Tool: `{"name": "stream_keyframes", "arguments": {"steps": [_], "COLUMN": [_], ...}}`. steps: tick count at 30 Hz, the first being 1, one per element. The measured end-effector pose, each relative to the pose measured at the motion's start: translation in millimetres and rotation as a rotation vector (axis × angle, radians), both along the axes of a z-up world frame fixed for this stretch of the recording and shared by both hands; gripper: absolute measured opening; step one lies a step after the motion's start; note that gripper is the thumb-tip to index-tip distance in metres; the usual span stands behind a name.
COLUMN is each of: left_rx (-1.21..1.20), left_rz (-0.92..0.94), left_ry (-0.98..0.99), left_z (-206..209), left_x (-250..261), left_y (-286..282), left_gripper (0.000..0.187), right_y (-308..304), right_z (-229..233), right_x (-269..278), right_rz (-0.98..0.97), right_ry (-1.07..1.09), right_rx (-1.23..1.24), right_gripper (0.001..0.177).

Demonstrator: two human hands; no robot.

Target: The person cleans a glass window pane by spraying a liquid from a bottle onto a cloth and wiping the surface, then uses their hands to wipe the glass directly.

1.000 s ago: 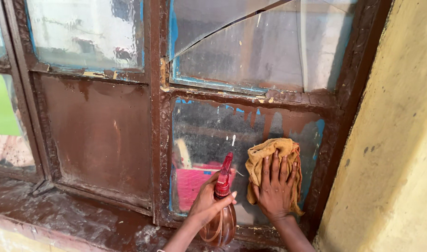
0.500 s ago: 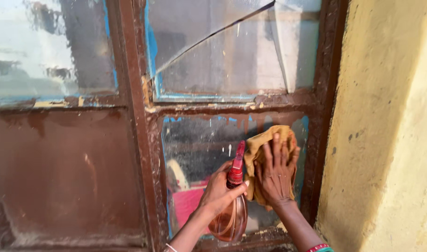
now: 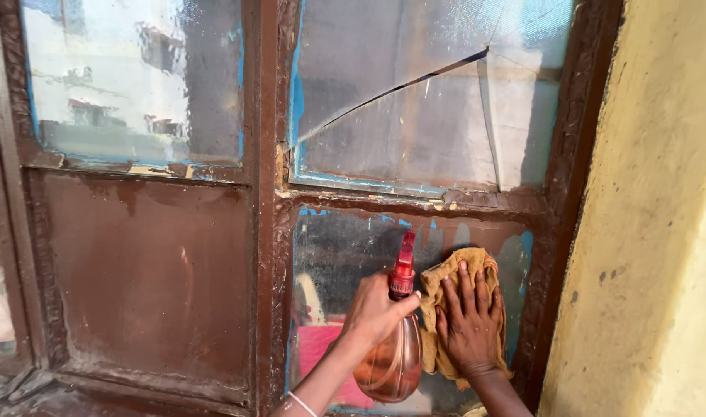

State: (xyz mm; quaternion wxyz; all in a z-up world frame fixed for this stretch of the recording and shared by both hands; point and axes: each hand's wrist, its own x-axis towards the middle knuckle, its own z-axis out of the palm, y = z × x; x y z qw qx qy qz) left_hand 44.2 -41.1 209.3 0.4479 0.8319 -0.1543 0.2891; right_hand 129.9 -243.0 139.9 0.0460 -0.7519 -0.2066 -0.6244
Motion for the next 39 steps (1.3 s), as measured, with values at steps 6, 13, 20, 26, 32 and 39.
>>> {"name": "stream_keyframes", "arguments": {"steps": [6, 13, 20, 26, 32, 39], "left_rx": [0.002, 0.078, 0.062, -0.043, 0.008, 0.01], "left_rz": [0.011, -0.016, 0.122, 0.127, 0.194, 0.231], "left_ry": [-0.167, -0.323, -0.163, -0.239, -0.131, 0.003], "left_z": [9, 20, 22, 25, 35, 40], "left_x": [-5, -6, -11, -21, -35, -42], "left_y": [-13, -28, -45, -28, -6, 13], "left_gripper": [0.038, 0.035, 0.035, 0.034, 0.036, 0.054], "right_y": [-12, -21, -26, -24, -21, -13], "right_z": [25, 77, 73, 70, 74, 75], "right_x": [-11, -2, 7, 5, 2, -6], "right_rz": [0.042, 0.0, -0.042, -0.048, -0.064, 0.051], "right_ry": [-0.023, -0.023, -0.025, -0.016, 0.006, 0.108], "right_rx": [-0.071, 0.227, 0.193, 0.207, 0.21, 0.273], "right_gripper": [0.061, 0.065, 0.069, 0.069, 0.07, 0.071]}}
